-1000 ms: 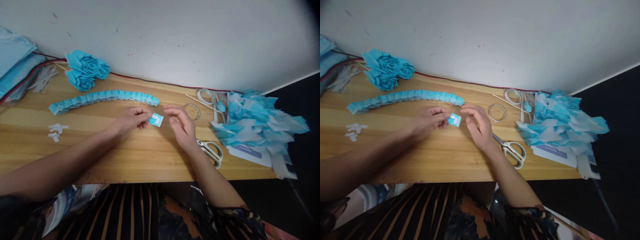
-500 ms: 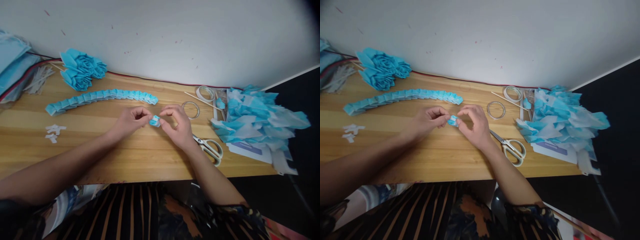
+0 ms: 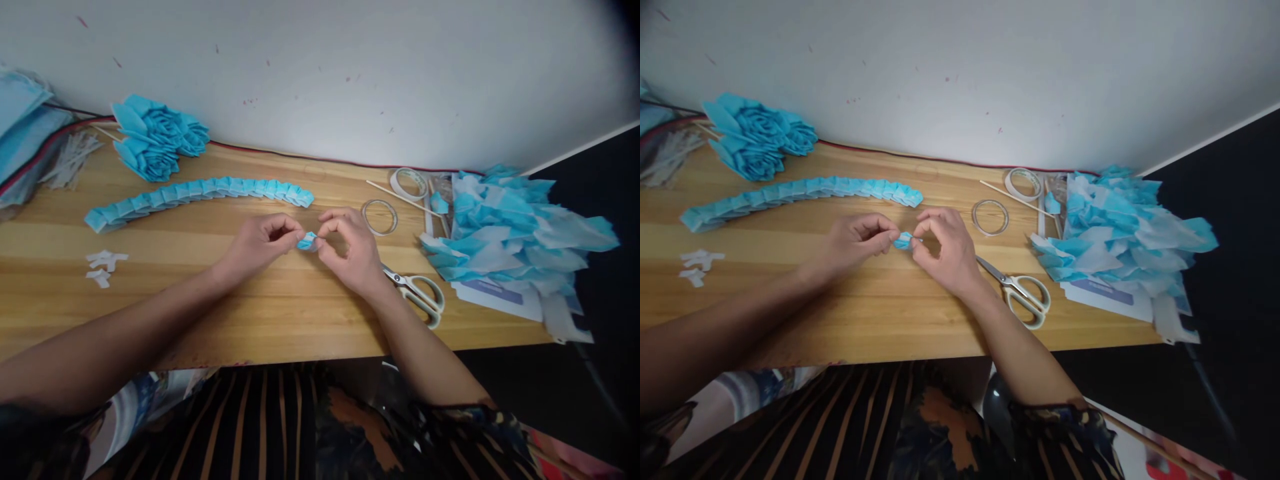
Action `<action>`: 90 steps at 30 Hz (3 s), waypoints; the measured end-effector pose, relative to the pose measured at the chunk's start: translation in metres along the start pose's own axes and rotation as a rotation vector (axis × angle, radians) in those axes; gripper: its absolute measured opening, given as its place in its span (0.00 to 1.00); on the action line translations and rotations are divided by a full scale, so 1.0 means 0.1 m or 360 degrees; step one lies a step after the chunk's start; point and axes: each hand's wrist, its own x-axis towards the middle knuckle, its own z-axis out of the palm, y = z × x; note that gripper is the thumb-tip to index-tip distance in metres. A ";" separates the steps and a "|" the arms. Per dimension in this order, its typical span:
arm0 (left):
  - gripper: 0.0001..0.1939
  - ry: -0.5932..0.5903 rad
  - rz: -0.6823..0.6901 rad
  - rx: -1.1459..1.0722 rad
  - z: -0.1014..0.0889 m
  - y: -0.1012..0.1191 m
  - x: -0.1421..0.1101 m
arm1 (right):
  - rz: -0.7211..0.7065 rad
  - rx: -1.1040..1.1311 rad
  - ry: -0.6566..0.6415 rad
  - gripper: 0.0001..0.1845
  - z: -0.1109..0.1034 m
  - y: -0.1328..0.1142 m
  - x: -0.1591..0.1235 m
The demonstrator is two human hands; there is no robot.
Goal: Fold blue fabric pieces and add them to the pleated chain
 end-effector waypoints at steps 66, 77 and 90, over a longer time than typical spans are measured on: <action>0.09 0.0088 -0.0119 -0.0063 -0.06 -0.02 0.04 | 0.0060 -0.0174 -0.0181 0.08 0.09 -0.15 0.10; 0.09 0.0081 -0.0147 -0.0034 -0.06 -0.02 0.04 | 0.0027 -0.0147 -0.0196 0.10 0.09 -0.14 0.10; 0.09 0.0100 -0.0181 -0.0140 -0.05 -0.01 0.04 | 0.0031 -0.0125 -0.0212 0.11 0.09 -0.12 0.09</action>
